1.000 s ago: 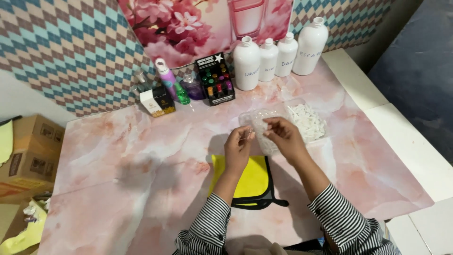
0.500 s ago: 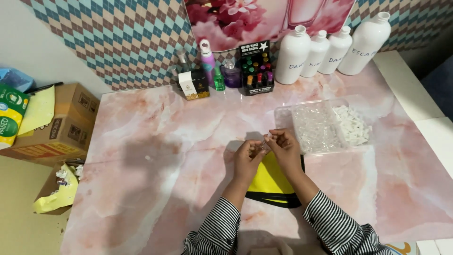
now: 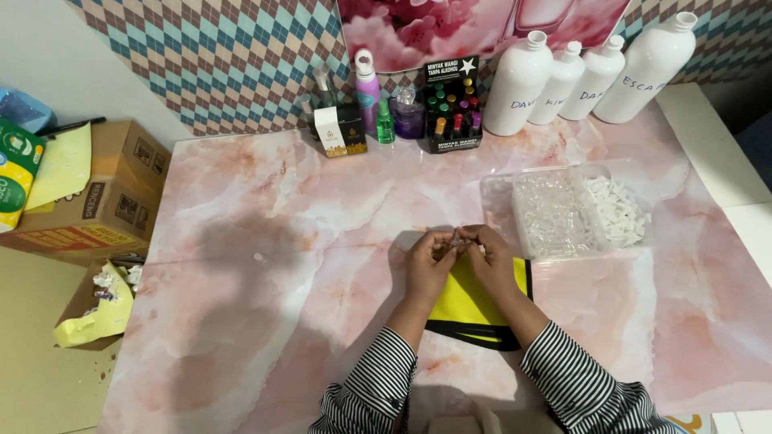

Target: Assembling perfume sample vials by picking up small plastic caps and snapping them onto the vials.

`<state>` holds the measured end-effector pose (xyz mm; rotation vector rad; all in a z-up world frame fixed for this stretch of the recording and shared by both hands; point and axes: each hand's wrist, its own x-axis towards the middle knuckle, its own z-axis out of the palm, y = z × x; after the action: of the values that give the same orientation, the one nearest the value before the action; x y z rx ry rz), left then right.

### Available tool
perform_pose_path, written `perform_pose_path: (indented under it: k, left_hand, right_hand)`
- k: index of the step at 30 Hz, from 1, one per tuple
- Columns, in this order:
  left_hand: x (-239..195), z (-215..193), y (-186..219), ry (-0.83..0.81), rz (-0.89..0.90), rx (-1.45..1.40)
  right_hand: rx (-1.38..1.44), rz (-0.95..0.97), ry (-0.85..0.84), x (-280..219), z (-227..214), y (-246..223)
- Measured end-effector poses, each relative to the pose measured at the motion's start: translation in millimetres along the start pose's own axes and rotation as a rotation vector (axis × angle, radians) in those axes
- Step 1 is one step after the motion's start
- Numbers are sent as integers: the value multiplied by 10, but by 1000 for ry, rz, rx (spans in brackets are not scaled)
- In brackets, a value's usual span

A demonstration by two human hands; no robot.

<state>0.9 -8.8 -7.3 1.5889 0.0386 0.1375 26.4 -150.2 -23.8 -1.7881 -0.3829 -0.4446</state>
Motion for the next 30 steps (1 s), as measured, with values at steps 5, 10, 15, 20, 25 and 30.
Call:
perform_pose_path:
  k: [5, 10, 15, 20, 25, 30]
  left_hand:
    - [-19, -1, 27, 7, 7, 10]
    - [-22, 32, -6, 41, 34, 42]
    - [-31, -8, 3, 147, 96, 59]
    - [-130, -253, 66, 288, 243, 139]
    - [-268, -1033, -123, 355, 366, 324]
    - [-604, -1886, 57, 501, 367, 658]
  right_hand:
    - [-40, -1, -32, -21, -10, -14]
    - [-70, 21, -68, -27, -31, -96]
    - [-13, 104, -119, -62, 89, -263]
    - [-18, 117, -151, -51, 332, -342]
    - [51, 109, -254, -132, 996, -377]
    - [228, 200, -422, -353, 1830, -702]
